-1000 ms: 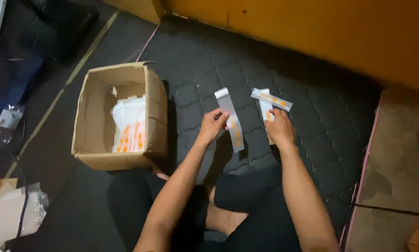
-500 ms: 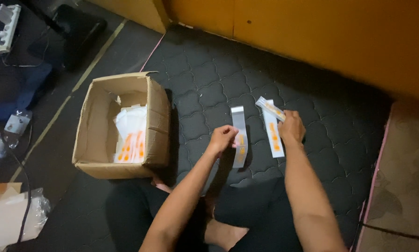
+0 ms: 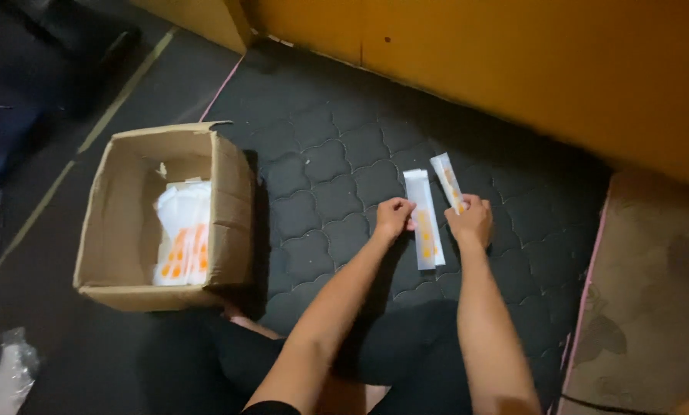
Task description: Manually inserting thin paper strips into clear plastic sleeves for packaging.
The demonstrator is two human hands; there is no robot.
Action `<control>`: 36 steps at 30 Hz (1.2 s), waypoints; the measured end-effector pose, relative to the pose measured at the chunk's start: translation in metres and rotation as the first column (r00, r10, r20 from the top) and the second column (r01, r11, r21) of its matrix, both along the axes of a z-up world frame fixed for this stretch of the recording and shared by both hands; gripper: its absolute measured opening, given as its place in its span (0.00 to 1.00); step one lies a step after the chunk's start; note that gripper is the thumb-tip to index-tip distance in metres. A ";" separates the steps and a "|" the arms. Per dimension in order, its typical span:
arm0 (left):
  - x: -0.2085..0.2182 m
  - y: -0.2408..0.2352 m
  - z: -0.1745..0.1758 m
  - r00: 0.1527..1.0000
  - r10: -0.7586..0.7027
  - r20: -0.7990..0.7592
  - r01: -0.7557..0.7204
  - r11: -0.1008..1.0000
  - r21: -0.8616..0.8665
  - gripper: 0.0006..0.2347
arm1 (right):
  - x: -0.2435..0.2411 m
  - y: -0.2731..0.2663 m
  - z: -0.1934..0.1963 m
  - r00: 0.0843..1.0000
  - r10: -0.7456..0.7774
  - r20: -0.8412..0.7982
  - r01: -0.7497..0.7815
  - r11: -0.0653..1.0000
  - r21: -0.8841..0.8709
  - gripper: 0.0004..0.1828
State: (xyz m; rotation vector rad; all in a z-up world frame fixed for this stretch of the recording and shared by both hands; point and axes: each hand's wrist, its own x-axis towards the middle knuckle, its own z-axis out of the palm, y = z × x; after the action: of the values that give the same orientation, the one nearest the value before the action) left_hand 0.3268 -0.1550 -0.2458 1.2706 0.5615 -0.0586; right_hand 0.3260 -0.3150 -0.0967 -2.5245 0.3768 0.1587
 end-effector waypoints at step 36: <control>-0.063 0.007 0.066 0.970 -0.243 -0.014 0.241 0.950 0.199 0.22 | 0.027 -0.004 -0.059 0.964 0.145 -0.222 -0.102 0.976 0.193 0.25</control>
State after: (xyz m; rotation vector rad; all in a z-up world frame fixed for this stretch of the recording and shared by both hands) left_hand 0.2635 -0.1484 -0.1797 1.5309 0.4064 -0.2044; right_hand 0.3528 -0.3192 -0.1554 -2.3547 0.2816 0.5210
